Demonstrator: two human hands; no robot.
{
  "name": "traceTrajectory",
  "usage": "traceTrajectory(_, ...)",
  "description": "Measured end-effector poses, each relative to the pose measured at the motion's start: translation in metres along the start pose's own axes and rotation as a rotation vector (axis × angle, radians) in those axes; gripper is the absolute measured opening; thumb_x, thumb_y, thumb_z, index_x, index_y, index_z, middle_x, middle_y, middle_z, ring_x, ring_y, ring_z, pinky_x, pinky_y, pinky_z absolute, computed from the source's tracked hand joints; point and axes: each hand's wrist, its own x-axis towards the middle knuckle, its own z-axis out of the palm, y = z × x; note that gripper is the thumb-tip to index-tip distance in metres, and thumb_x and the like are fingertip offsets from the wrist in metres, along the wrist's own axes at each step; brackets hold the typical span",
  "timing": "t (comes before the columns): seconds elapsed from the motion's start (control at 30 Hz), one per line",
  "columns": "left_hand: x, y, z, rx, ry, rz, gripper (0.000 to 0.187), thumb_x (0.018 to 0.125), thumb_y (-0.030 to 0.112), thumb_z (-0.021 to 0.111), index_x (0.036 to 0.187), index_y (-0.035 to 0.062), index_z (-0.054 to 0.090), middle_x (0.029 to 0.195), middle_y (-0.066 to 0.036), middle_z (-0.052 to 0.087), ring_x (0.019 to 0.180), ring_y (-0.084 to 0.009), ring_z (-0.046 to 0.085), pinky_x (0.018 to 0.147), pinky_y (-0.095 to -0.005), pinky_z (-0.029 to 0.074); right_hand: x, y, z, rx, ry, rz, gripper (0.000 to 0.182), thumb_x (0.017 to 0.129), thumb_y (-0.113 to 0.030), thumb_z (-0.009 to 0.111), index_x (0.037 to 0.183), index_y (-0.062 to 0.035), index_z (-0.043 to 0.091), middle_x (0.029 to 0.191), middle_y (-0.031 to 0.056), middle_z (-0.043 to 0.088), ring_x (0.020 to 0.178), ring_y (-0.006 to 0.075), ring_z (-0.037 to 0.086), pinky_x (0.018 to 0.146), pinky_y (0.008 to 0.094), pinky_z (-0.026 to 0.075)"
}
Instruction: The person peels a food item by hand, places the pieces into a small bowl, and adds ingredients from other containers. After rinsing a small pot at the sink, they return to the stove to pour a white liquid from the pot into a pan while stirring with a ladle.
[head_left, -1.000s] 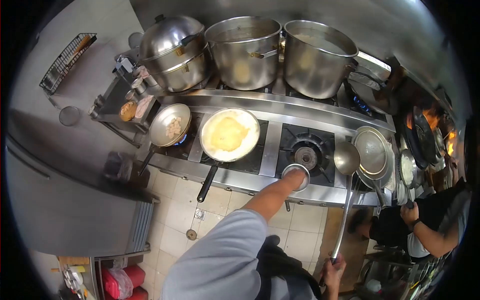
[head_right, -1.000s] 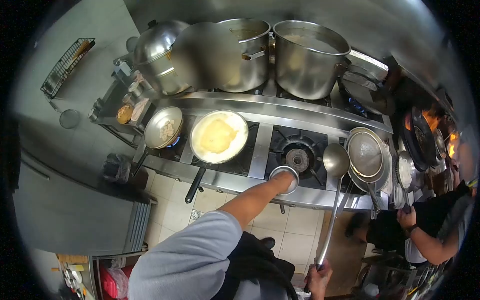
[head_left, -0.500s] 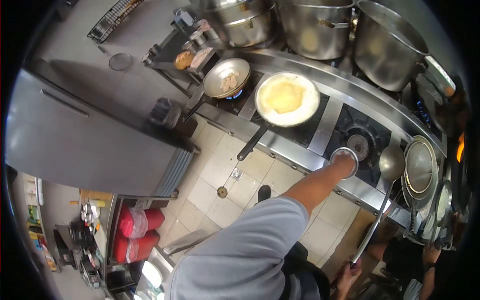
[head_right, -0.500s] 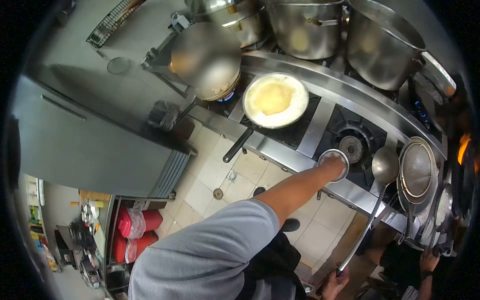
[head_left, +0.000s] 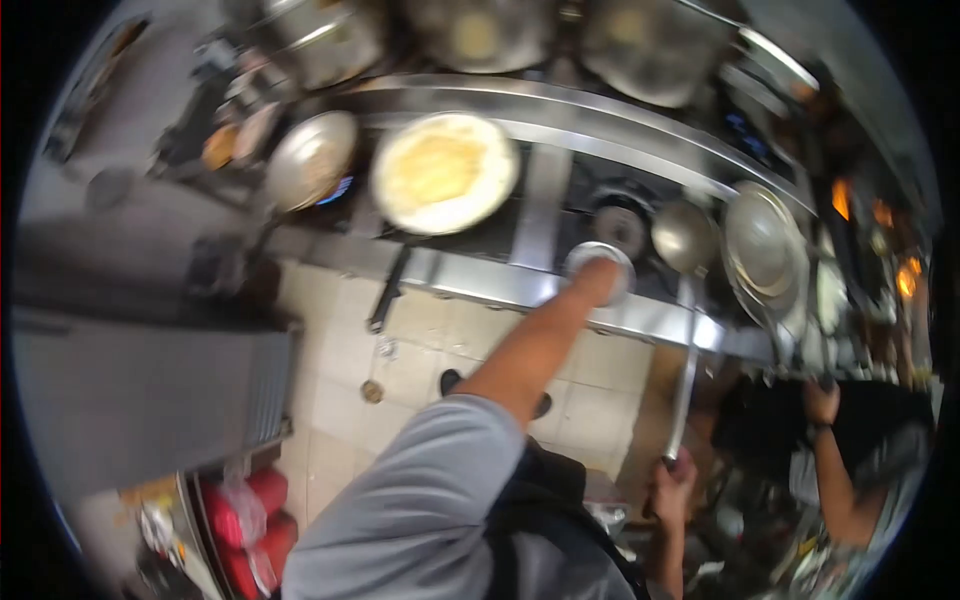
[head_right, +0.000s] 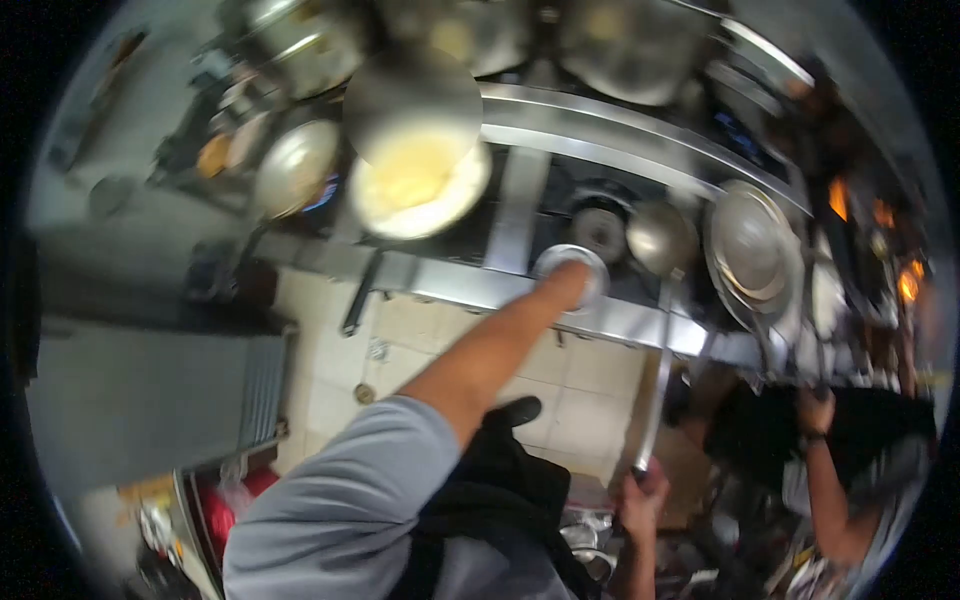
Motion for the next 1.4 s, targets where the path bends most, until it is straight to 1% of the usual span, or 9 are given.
traceTrajectory(0.03,-0.019,0.036,-0.097,0.058,-0.258,-0.058,0.018,0.08,0.012,0.058,0.091,0.004,0.07,0.097,-0.019,0.069,0.092,-0.0297,0.067,0.081,-0.0411,0.052,-0.004,-0.019,0.01,0.002,-0.03,-0.025,0.023,0.084,-0.002,0.055,0.107,0.0022,0.053,0.065,0.001,0.051,0.047,0.0088,0.049,0.039,0.0265,0.041)
traceTrajectory(0.2,-0.02,0.041,-0.118,-0.161,-0.193,-0.219,0.028,0.086,0.009,0.046,0.103,-0.0005,0.067,0.11,-0.025,0.063,0.105,-0.0368,0.062,0.088,-0.0462,0.049,-0.012,-0.017,0.003,0.082,-0.034,-0.055,0.02,0.082,-0.002,0.055,0.102,0.0019,0.053,0.055,0.003,0.05,0.038,0.0113,0.048,0.037,0.0271,0.039)
traceTrajectory(0.37,-0.02,0.05,-0.143,0.085,-0.393,-0.127,0.03,0.087,0.013,0.049,0.107,-0.0027,0.065,0.114,-0.026,0.061,0.108,-0.0381,0.06,0.093,-0.0456,0.046,-0.019,-0.002,-0.014,0.075,0.009,-0.082,0.021,0.081,-0.003,0.058,0.101,0.0023,0.053,0.055,0.0029,0.051,0.039,0.0112,0.049,0.037,0.0273,0.04)
traceTrajectory(0.43,-0.014,0.034,-0.129,0.099,-0.459,-0.016,0.034,0.077,0.0,0.057,0.109,0.0084,0.068,0.111,-0.02,0.064,0.105,-0.0349,0.062,0.092,-0.042,0.047,-0.023,0.0,-0.02,0.064,0.013,-0.083,0.022,0.08,-0.004,0.058,0.1,0.0022,0.053,0.056,0.0023,0.05,0.04,0.0109,0.049,0.038,0.0273,0.04)
traceTrajectory(0.47,0.0,-0.027,-0.073,0.143,-0.449,0.193,0.044,0.07,-0.001,0.066,0.113,0.0111,0.067,0.113,-0.017,0.064,0.107,-0.0319,0.061,0.094,-0.0404,0.047,-0.022,-0.001,-0.022,0.067,0.022,-0.093,0.022,0.08,-0.004,0.058,0.1,0.0021,0.053,0.056,0.0022,0.05,0.04,0.0108,0.049,0.039,0.0273,0.04)
traceTrajectory(0.6,-0.014,0.025,-0.125,0.299,-0.601,0.261,0.064,0.066,0.006,0.072,0.126,0.0246,0.059,0.129,-0.019,0.051,0.112,-0.0365,0.056,0.098,-0.0413,0.045,-0.023,-0.007,-0.03,0.12,-0.014,-0.083,0.023,0.081,-0.006,0.059,0.101,0.0017,0.052,0.059,0.0014,0.05,0.042,0.0102,0.048,0.039,0.027,0.04)
traceTrajectory(0.83,-0.013,0.03,-0.123,0.338,-0.545,0.213,0.063,0.063,0.018,0.075,0.123,0.0083,0.059,0.131,-0.024,0.046,0.114,-0.0406,0.053,0.098,-0.0426,0.045,-0.017,-0.02,-0.041,0.03,-0.046,-0.128,0.026,0.083,-0.011,0.06,0.103,0.0023,0.052,0.064,0.0023,0.051,0.044,0.0094,0.049,0.041,0.026,0.04)
traceTrajectory(1.1,-0.012,0.039,-0.122,0.351,-0.597,0.133,0.048,0.07,0.009,0.066,0.118,0.0095,0.06,0.133,-0.021,0.045,0.122,-0.0398,0.047,0.102,-0.0441,0.042,-0.012,-0.01,-0.037,0.078,-0.07,-0.134,0.026,0.083,-0.013,0.061,0.103,0.0019,0.053,0.065,0.001,0.051,0.044,0.0092,0.049,0.042,0.0255,0.041)
traceTrajectory(1.4,-0.008,0.03,-0.107,0.33,-0.569,0.133,0.037,0.068,0.004,0.065,0.105,0.0043,0.063,0.114,-0.023,0.059,0.107,-0.038,0.057,0.095,-0.043,0.046,-0.027,-0.028,-0.029,0.034,0.002,-0.034,0.023,0.082,-0.009,0.058,0.101,0.0021,0.053,0.061,0.0013,0.051,0.043,0.0101,0.05,0.04,0.0267,0.042)
